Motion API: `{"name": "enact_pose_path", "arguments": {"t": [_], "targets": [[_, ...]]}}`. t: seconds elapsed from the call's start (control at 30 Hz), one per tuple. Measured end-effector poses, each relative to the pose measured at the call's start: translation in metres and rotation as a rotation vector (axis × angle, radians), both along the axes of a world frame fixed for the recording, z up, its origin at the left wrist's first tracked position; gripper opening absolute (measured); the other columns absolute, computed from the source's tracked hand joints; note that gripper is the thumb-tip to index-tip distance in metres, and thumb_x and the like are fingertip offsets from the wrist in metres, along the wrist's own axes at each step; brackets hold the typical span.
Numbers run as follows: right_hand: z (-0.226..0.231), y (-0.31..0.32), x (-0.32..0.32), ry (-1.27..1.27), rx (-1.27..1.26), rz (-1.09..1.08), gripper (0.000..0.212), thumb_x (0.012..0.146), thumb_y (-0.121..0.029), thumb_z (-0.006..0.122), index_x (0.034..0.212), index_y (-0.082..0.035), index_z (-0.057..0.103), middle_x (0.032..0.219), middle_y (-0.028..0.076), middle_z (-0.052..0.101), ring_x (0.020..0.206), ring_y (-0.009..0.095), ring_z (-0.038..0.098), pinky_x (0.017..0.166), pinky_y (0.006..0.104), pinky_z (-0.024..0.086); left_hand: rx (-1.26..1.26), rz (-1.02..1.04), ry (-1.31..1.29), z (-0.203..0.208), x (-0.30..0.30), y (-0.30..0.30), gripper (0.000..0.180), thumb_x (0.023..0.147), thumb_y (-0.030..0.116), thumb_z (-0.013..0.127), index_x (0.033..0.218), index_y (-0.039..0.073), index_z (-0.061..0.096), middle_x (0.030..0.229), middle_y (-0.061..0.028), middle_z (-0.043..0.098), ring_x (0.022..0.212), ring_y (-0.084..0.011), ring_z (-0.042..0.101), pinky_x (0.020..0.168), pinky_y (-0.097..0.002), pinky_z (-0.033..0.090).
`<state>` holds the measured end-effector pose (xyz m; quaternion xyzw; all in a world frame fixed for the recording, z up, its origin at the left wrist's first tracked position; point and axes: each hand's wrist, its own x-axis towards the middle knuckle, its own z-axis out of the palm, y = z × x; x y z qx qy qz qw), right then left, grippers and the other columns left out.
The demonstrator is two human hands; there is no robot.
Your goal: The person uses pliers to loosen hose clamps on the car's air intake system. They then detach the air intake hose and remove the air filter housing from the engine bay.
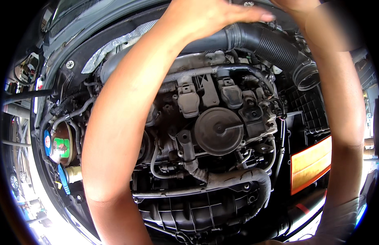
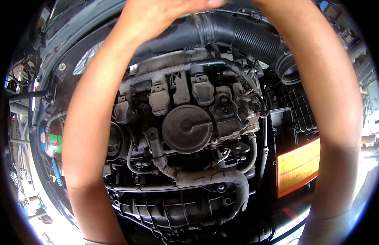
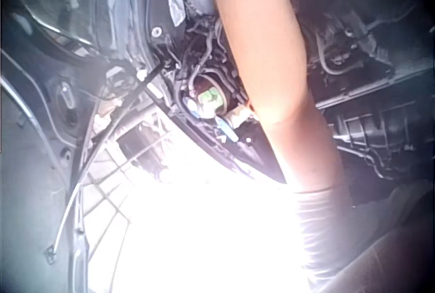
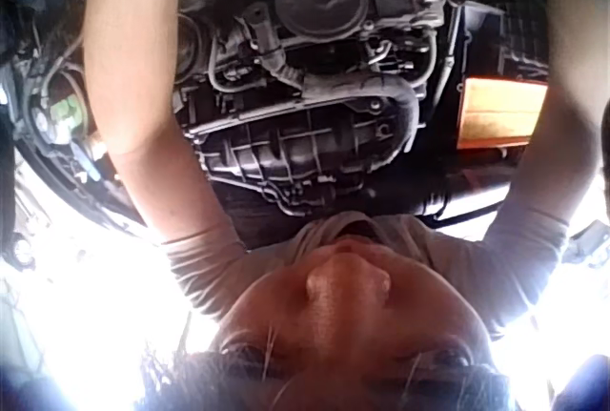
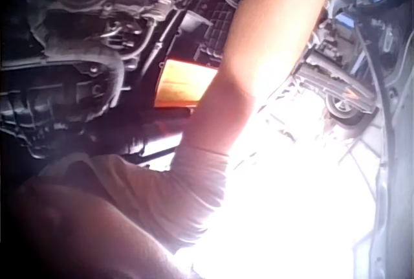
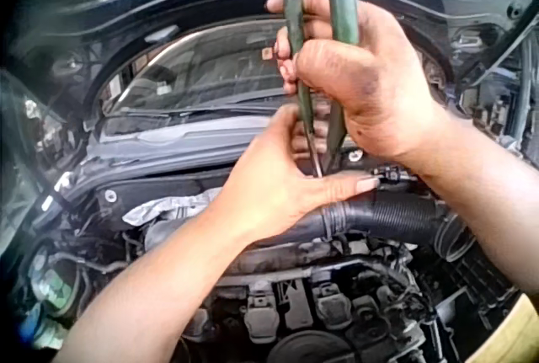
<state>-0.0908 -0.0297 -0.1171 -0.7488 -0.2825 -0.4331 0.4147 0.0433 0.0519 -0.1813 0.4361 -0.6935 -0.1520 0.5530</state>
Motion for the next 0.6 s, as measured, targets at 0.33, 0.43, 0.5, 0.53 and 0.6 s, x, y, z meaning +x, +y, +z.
{"name": "enact_pose_path", "arguments": {"t": [0.33,0.43,0.5,0.53,0.6], "targets": [[0.013,-0.012,0.023,-0.052,0.117,-0.402,0.038,0.092,-0.009,0.067,0.126,0.005,0.060,0.092,0.008,0.071,0.070,0.010,0.059,0.066,0.0249,0.051,0.070,0.579,-0.453,-0.078,0.036,0.004,0.099,0.076,0.067,0.081,0.145,0.004,0.048,0.132,-0.0225,0.062,0.124,-0.0356,0.063,0.107,-0.0468,0.050],[0.015,-0.013,0.026,-0.052,0.112,-0.410,0.035,0.092,-0.007,0.065,0.125,0.005,0.060,0.085,0.006,0.069,0.068,0.010,0.059,0.065,0.0254,0.052,0.128,0.614,-0.556,-0.083,0.033,0.005,0.090,0.081,0.064,0.078,0.145,0.009,0.049,0.135,-0.0210,0.062,0.125,-0.0368,0.062,0.106,-0.0479,0.050],[0.017,-0.015,0.030,-0.030,0.099,-0.404,0.034,0.093,-0.007,0.064,0.124,0.006,0.060,0.081,0.005,0.066,0.067,0.010,0.059,0.064,0.0258,0.052,0.170,0.656,-0.609,-0.083,0.030,0.007,0.085,0.083,0.066,0.075,0.144,0.011,0.050,0.135,-0.0188,0.062,0.124,-0.0374,0.063,0.105,-0.0484,0.050],[0.018,-0.016,0.032,-0.009,0.092,-0.392,0.034,0.093,-0.007,0.064,0.124,0.006,0.060,0.080,0.004,0.065,0.066,0.010,0.059,0.064,0.0261,0.052,0.151,0.658,-0.639,-0.083,0.029,0.008,0.083,0.084,0.066,0.074,0.143,0.012,0.051,0.135,-0.0176,0.062,0.123,-0.0377,0.063,0.105,-0.0486,0.051],[0.019,-0.019,0.038,0.001,0.122,-0.436,0.033,0.093,-0.007,0.064,0.123,0.006,0.060,0.077,0.003,0.063,0.066,0.011,0.059,0.062,0.0267,0.052,0.124,0.686,-0.633,-0.084,0.028,0.008,0.080,0.087,0.069,0.067,0.141,0.013,0.053,0.134,-0.0169,0.061,0.121,-0.0383,0.064,0.104,-0.0498,0.051]]}}
